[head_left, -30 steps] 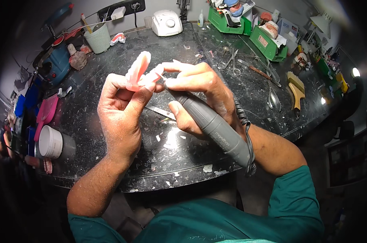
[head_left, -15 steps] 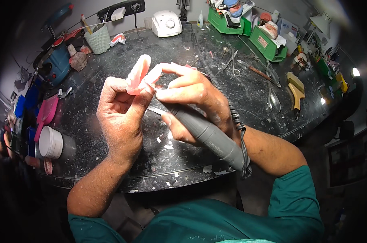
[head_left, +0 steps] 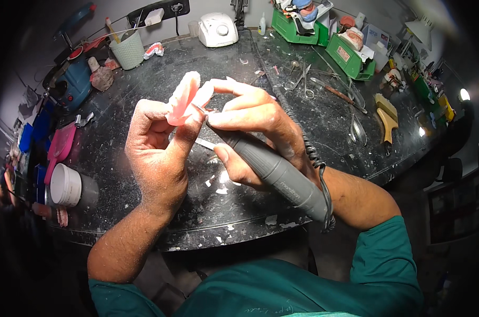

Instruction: The person shapes and trims a dental prosthesis using a handheld rotary tool, rotating the prosthesis to grind along its edges and surfaces.

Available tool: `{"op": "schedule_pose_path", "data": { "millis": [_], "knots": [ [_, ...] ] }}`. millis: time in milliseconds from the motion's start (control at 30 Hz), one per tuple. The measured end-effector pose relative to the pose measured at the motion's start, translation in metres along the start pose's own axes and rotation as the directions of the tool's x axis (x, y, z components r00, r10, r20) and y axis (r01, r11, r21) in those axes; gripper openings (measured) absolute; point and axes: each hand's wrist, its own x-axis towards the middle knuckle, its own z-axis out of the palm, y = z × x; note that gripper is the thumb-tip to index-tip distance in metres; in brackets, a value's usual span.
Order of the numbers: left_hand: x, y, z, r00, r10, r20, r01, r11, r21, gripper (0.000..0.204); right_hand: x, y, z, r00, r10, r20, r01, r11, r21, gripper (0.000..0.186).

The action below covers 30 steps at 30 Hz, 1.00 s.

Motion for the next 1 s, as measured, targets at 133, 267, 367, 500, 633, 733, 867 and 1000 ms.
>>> {"op": "schedule_pose_path", "data": {
  "millis": [133,267,367,500,633,733,867,1000],
  "knots": [
    [-0.0018,-0.0024,-0.0041,1.0,0.001,-0.022,-0.001,1.0,0.015,0.018,0.0032,-0.0056,-0.0007,0.998,0.034,0.047,-0.033,0.999,-0.035,0.043],
    [0.0003,-0.0006,0.0028,1.0,0.012,-0.019,-0.013,0.999,-0.041,0.018,0.0002,0.0004,-0.0048,0.999,0.028,0.022,-0.027,1.0,-0.006,0.043],
    [0.0007,0.0002,0.0029,1.0,-0.016,-0.023,0.016,1.0,0.008,0.019,-0.002,-0.0029,-0.0009,0.991,0.127,-0.039,-0.128,0.991,-0.045,0.043],
    [-0.001,-0.0008,-0.0005,1.0,-0.03,0.0,0.03,0.999,-0.038,0.019,0.0044,-0.0052,-0.0056,0.998,0.036,0.046,-0.033,0.998,-0.062,0.042],
    [-0.0002,0.0007,0.0032,1.0,-0.027,0.003,0.027,0.999,0.022,0.02,0.0026,-0.0043,-0.0061,0.998,0.053,0.032,-0.05,0.994,-0.095,0.041],
    [-0.001,-0.003,-0.0046,1.0,-0.014,0.023,0.013,0.999,0.041,0.02,0.004,-0.002,-0.0056,0.998,0.053,0.041,-0.049,0.994,-0.102,0.042],
    [-0.0004,0.0001,-0.0017,0.999,-0.027,0.022,0.028,0.999,-0.018,0.019,0.0037,-0.0016,-0.0056,0.999,0.014,0.044,-0.013,1.0,-0.019,0.044],
    [-0.0001,-0.002,-0.0001,0.999,-0.027,-0.027,0.026,1.0,-0.013,0.018,-0.0019,-0.0046,-0.0035,0.998,0.052,0.031,-0.048,0.993,-0.11,0.049]
  ]
}}
